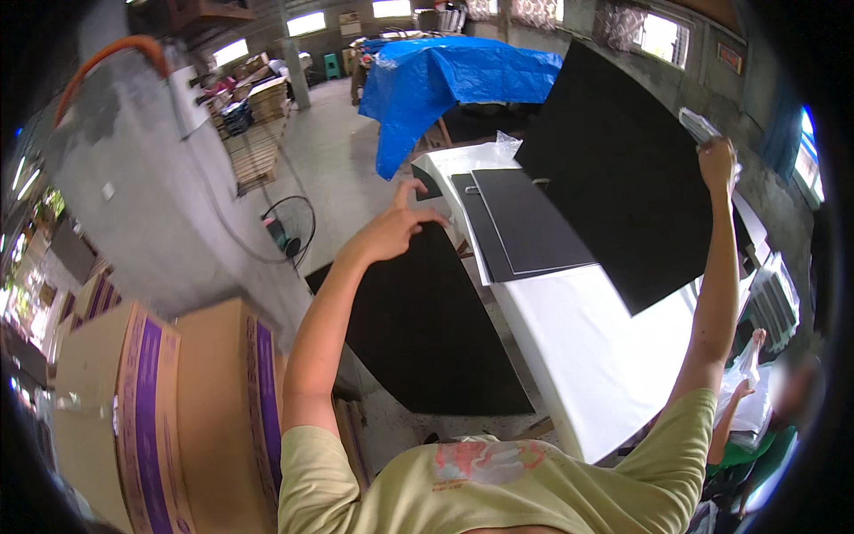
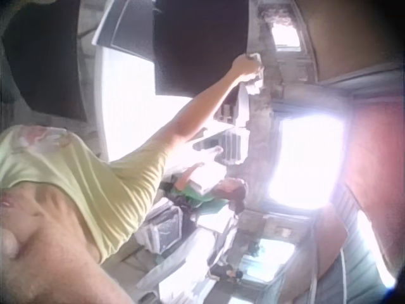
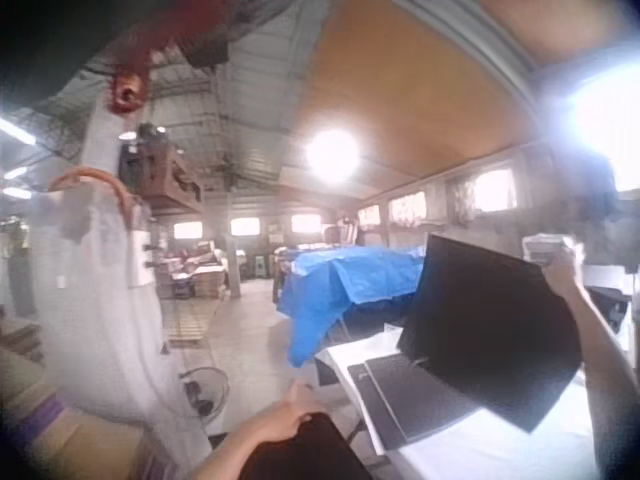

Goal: The person picks up large dark boards and places them one by one into clear plastic bags, pulling the bags over the boards by hand and then setting the packaged items aside.

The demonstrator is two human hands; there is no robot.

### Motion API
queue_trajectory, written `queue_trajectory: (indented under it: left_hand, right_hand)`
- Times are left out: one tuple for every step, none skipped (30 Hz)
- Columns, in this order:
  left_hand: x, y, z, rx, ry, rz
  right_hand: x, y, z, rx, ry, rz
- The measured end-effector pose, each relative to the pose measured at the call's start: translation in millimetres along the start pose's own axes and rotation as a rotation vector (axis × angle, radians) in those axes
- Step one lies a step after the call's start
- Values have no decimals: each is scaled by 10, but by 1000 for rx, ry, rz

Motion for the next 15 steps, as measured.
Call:
queue_trajectory:
  left_hand:
    - [-167,-75,-194,-20,2,6]
    - [-351,-146,-363,-33,22,37]
    - [-511,-209,-540,-49,37,65]
    - [-673,-301,-709,-70,53,99]
    - [-817,-385,-904,-90,61,136]
    - [-959,-434,-1085,-100,78,170]
    - [-1087,-488,-1258,-113,92,207]
    - [-1192,-554,-1471,-123,102,226]
    - [-1315,-615,-1653,-125,117,250]
    - [-1473,-622,-1835,-119,136,266]
    - [-1637,-687,-1992,-98,136,268]
    - [-1833,-663,-2135,-62,138,260]
    - [-2038,-659,-2229,-24,143,250]
    - [-2246,-648,-2260,-5,195,260]
    - [-2418,-683,-2475,-16,210,225]
  right_hand:
    - [23,117,-248,-45,-34,8]
    - [32,158,-487,-70,-74,30]
    - [163,244,-769,-163,-132,61]
    - [338,320,-1078,-261,-190,97]
    - [597,463,-1369,-223,-168,74]
    - [915,578,-1595,-174,-145,52]
    - [1285,764,-1772,-84,-191,66]
    - [1656,949,-1940,-205,14,-87]
    - [2034,1146,-2092,-177,-61,-100]
    - [2373,1349,-2171,-200,-1,-124]
    - [2650,1553,-2310,-129,-20,-172]
    - [2952,1739,-2375,-41,-36,-230]
    - [3300,1930,-2306,-24,34,-288]
    - [3667,2105,-2182,1,112,-353]
    - [4005,2287,-2206,20,118,-442]
Point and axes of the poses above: each hand's wrist, its own x-axis away from the middle knuckle, its own y-axis out of the palm, z = x × y, the point moved 9 cm from there along -x, towards the middle knuckle, and after that the axes turned 11 degrees about z, right-handed, at the moved point
